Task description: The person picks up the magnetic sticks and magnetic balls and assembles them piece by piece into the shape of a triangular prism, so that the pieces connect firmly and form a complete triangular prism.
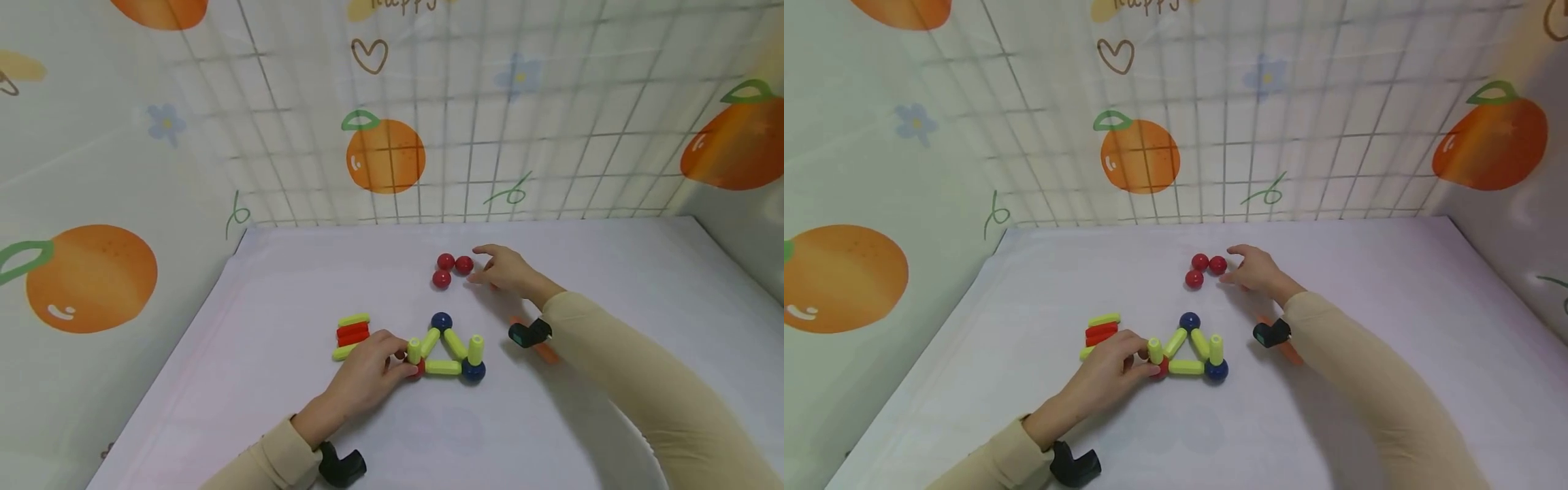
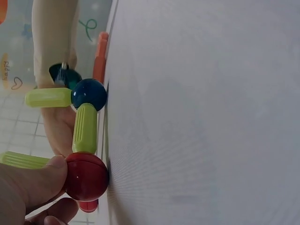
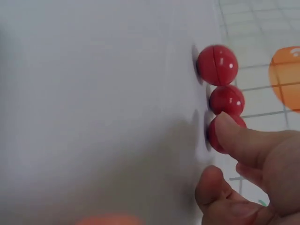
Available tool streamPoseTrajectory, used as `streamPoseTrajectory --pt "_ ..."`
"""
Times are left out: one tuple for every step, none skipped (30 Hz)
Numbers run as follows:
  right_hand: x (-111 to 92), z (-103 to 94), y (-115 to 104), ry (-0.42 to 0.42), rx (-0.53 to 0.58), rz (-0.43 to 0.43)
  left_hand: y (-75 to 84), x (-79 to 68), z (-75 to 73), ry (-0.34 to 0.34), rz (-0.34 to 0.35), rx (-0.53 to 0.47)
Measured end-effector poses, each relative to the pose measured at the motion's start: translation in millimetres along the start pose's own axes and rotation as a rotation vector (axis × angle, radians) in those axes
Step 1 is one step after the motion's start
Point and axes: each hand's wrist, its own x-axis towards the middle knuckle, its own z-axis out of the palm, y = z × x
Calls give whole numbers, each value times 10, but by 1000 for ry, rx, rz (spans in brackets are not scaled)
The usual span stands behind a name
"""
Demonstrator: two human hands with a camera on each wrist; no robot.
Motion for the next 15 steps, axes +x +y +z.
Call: streamPoseTrajectory --pt "34 8 -12 1 -2 -1 -3 -5 -1 -1 2 -1" --pt "62 17 -20 -1 1 -1 -6 -10 -2 -3 1 -3" --pt "84 27 -26 -3 1 -3 -8 -15 -2 -6 1 -5" --pt "95 36 -39 -3 0 -7 -11 -18 -4 -8 1 -3" --pt "107 47 -47 -3 -1 -7 -13 -20 -6 -10 1 -3" --pt "117 56 -56 -1 -2 -7 -15 -21 -9 -10 -1 -1" --pt "124 66 -66 1 -3 -11 -16 -22 -13 -11 -2 1" --pt "129 76 -76 3 -2 -6 -17 -22 -17 -12 -5 2" --pt "138 86 -83 8 -7 -3 -18 -21 -21 -13 -6 3" --pt "144 96 -92 14 -11 -3 -19 -20 -26 -15 -7 4" --pt "149 105 -96 18 -17 -2 -20 -19 -30 -17 -8 3" --pt "155 114 -100 23 -22 1 -21 -18 -33 -20 -10 3" --pt "161 123 -104 29 -28 1 -22 -19 -36 -22 -11 3" --pt "167 132 -105 34 -33 5 -24 -20 -38 -24 -12 4" --pt "173 139 -106 37 -39 3 -26 -20 -39 -25 -13 5"
